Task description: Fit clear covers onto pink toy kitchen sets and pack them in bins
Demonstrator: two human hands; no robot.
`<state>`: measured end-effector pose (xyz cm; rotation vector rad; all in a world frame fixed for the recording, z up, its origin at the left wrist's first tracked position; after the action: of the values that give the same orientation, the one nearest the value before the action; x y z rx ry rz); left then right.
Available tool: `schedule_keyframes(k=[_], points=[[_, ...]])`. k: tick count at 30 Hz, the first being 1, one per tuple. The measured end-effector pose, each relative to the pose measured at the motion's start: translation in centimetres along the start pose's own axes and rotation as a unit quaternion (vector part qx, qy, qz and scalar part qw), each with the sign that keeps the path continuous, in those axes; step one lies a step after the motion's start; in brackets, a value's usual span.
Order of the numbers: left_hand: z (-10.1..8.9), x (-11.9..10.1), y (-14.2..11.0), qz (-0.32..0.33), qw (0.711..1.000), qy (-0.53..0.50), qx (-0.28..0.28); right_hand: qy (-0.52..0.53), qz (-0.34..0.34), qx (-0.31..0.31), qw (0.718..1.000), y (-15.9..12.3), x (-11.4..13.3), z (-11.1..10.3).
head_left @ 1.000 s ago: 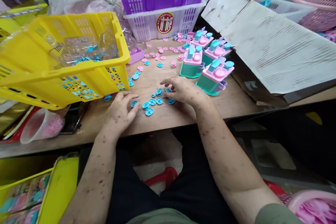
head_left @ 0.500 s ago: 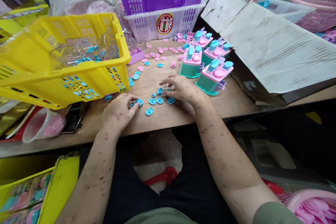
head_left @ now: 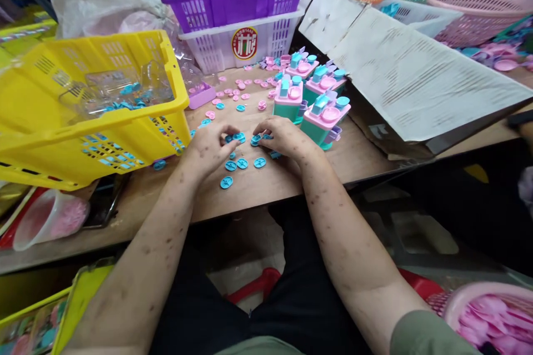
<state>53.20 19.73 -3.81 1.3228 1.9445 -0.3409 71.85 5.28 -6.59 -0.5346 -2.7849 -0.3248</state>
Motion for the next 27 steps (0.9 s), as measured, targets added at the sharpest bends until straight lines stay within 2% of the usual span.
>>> schedule_keyframes(k=[4, 8, 11, 14, 16, 20, 22, 24, 27], points=[[1.8, 0.6, 4.8, -0.008, 0.993, -0.041, 0.107, 0.078, 0.010, -0.009, 0.997, -0.7, -0.8, -0.2], [1.7, 2.3, 5.7, -0.016, 0.985, -0.064, 0.159, 0.110, 0.015, -0.024, 0.993, -0.9, -1.8, -0.5], [1.0, 3.1, 4.9, -0.023, 0.984, -0.089, 0.154, 0.073, 0.011, -0.051, 0.996, -0.8, -2.3, -0.8], [0.7, 3.5, 4.0, -0.022, 0.989, -0.079, 0.120, 0.050, 0.002, -0.063, 0.997, -0.6, -1.8, -0.6], [0.8, 3.6, 3.8, -0.026, 0.992, -0.064, 0.105, 0.044, 0.009, -0.053, 0.998, -0.5, -1.0, -0.2], [1.6, 3.7, 4.1, -0.043, 0.992, -0.084, 0.085, 0.003, 0.027, 0.007, 1.000, -0.6, 0.9, 0.6], [1.6, 3.0, 3.6, -0.055, 0.992, -0.093, 0.065, -0.020, 0.021, 0.024, 0.999, -0.7, 1.5, 0.8], [0.4, 1.1, 1.9, -0.036, 0.995, -0.074, 0.048, -0.036, 0.018, 0.024, 0.999, -0.8, 1.9, 0.8], [-4.2, -4.1, -3.0, 0.058, 0.996, -0.020, 0.059, -0.066, 0.041, 0.005, 0.997, -0.8, 2.4, 1.0]])
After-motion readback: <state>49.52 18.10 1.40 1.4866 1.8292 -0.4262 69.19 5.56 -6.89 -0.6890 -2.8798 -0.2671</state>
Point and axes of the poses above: each hand's wrist, its own y-axis towards the middle knuckle, its own z-axis out of the palm, x = y × z, the point moved 1 cm from there along y, towards the middle knuckle, and after that the axes turned 13 degrees about -y, right-handed, at the moved point
